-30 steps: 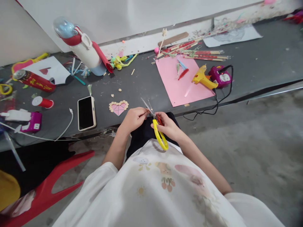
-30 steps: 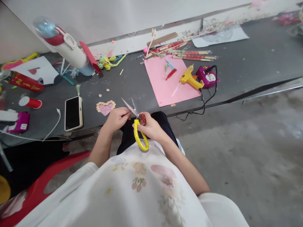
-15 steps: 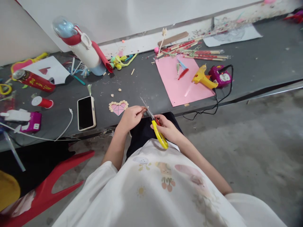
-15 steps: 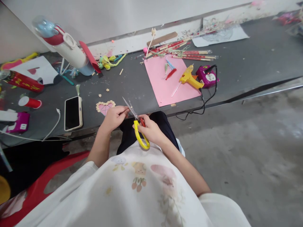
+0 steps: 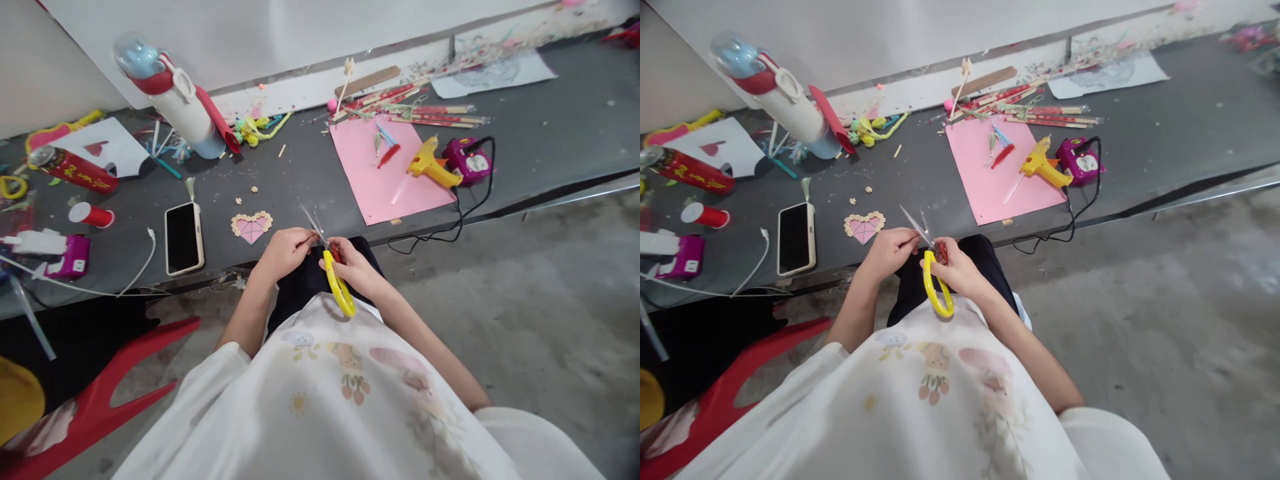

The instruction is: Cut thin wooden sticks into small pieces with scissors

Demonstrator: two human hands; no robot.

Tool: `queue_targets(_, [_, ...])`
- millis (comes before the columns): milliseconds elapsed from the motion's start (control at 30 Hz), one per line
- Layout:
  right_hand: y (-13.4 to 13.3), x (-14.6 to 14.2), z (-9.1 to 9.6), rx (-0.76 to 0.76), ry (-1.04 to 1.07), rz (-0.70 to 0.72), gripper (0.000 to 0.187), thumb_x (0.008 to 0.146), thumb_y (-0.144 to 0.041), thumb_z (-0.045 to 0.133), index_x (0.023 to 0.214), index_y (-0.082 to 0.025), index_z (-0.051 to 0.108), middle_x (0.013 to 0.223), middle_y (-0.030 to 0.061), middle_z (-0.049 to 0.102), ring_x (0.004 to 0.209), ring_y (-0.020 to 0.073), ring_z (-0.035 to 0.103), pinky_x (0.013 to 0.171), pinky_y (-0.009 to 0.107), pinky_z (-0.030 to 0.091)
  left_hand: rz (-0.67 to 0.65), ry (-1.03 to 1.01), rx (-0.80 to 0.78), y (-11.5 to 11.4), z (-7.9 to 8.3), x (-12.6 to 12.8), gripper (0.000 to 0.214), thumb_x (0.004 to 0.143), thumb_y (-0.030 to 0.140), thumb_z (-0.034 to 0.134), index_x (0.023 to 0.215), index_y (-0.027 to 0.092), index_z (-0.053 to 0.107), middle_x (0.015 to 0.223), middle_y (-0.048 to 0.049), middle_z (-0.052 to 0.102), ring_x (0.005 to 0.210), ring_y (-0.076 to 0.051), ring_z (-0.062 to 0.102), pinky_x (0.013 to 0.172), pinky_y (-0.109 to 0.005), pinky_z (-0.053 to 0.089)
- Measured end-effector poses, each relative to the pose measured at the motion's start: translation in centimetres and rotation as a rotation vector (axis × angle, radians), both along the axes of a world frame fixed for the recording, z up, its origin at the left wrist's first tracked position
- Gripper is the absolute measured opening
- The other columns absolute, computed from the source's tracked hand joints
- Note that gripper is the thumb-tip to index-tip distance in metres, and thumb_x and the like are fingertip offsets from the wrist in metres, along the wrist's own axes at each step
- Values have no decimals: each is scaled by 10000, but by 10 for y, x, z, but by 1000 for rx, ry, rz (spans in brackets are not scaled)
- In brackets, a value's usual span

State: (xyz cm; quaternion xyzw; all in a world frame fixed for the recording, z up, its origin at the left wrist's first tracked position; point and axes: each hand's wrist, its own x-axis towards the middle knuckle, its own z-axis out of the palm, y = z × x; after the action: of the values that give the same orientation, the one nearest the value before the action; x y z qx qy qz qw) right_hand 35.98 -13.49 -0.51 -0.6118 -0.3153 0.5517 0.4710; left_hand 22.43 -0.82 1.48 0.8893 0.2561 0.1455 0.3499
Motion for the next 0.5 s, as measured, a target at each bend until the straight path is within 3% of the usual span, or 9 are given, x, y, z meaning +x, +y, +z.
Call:
queue_targets(200, [-1,1,-2,32,34,-15,498,701,-282,692,1145,-207,480,915,-9,571,801,134,548,737,274,453,5,6,1,-2,1,1,305,909,272,454,751,166,692,730,-52,692,697,-145,616,712,-262,471])
queue_targets(500, [-8,-2,-10,10,-76,-19,443,723,-317,683,1134,-232,544,854,-7,606,761,150,569,701,285,475,70,2,44,8,1,-5,265,911,280,455,828,167,680,693,-42,671,650,-144,591,658,-269,446])
